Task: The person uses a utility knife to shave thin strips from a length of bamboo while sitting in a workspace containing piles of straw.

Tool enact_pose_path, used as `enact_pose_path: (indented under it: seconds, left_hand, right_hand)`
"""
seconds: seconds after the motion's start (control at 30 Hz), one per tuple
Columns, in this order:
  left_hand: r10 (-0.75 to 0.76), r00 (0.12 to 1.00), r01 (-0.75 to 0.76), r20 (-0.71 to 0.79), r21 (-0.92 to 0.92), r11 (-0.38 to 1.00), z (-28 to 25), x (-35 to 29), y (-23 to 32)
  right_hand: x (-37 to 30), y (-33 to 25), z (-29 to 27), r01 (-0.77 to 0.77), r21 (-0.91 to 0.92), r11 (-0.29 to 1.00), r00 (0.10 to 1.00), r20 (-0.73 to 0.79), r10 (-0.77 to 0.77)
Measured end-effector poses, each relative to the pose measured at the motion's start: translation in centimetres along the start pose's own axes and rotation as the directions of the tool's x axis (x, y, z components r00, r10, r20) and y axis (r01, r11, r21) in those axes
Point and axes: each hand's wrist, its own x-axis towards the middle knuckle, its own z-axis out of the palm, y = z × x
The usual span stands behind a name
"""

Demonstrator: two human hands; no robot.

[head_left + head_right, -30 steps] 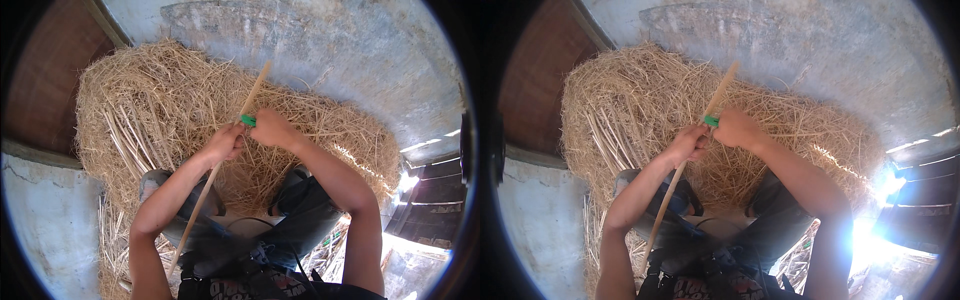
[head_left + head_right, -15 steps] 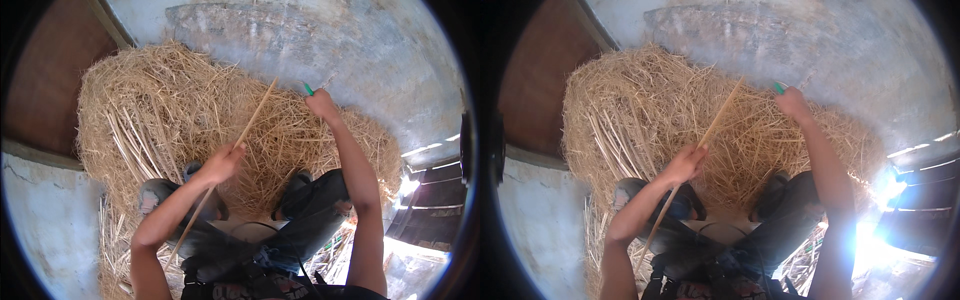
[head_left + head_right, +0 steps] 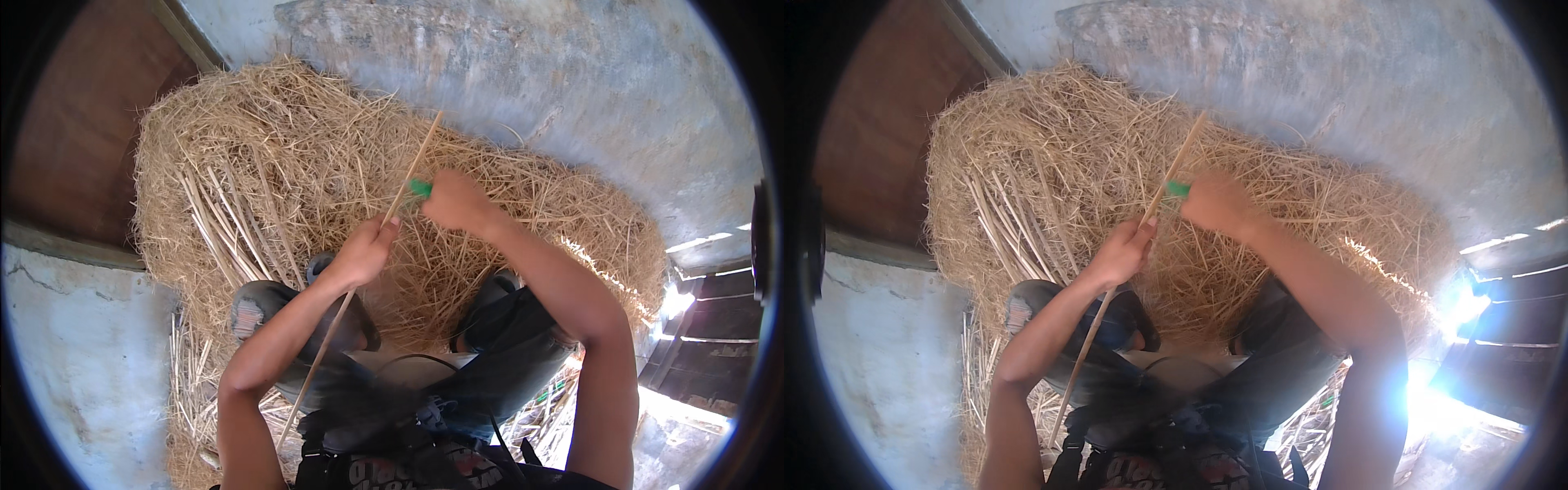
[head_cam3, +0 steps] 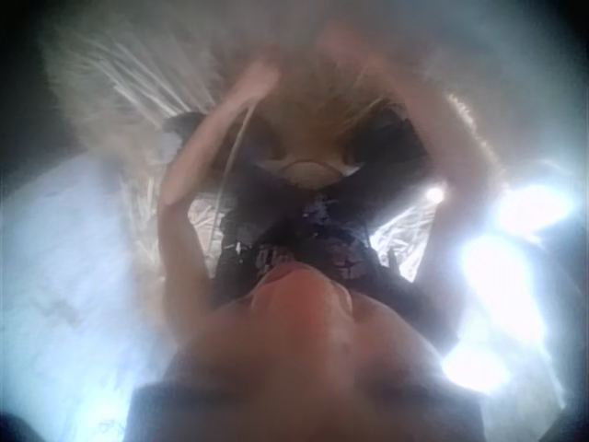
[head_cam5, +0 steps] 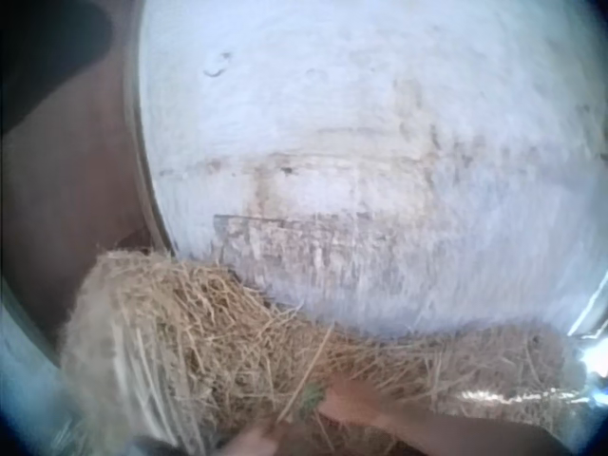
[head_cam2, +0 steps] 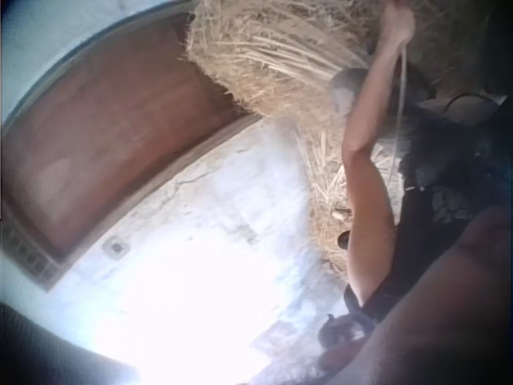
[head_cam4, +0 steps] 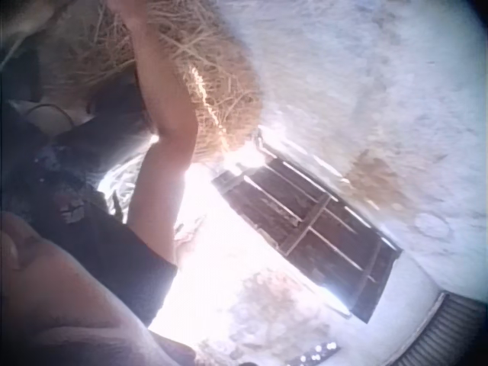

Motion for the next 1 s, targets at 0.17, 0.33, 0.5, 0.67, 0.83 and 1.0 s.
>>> enact_pose_path:
  seconds: [0.17, 0.33, 0.5, 0.67, 0.83, 1.0]
  left_hand:
    - [-0.009, 0.986, 0.016, 0.164, -0.041, 0.999, 1.0, -1.9, 1.6]
    - [0.059, 0.994, -0.054, 0.093, -0.051, 0.997, 0.5, -1.4, 1.5]
    - [0.137, 0.99, -0.133, -0.035, 0.1, 0.986, 0.6, -0.4, 2.6]
    - [0.203, 0.972, -0.169, -0.12, 0.248, 0.954, 0.4, -1.3, 3.3]
    - [0.19, 0.967, -0.122, -0.172, 0.347, 0.93, 0.5, -1.6, 2.2]
    - [0.215, 0.969, -0.154, -0.125, 0.38, 0.912, 1.6, -2.4, 2.5]
  right_hand:
    - [3.5, 8.4, -6.5, -0.258, 0.104, 0.961, 0.944, -0.184, 0.273]
    - [2.8, 13.6, -7.9, -0.355, 0.118, 0.927, 0.893, -0.249, 0.374]
    - [0.2, 7.8, -7.7, -0.171, 0.093, 0.981, 0.948, -0.257, 0.189]
    - [-2.4, -0.1, -3.0, 0.131, -0.048, 0.99, 0.991, 0.019, -0.13]
    - [-1.0, -0.6, -0.8, -0.011, -0.051, 0.999, 1.0, -0.029, 0.009]
    - [3.7, 9.0, -7.6, -0.284, 0.086, 0.955, 0.929, -0.22, 0.297]
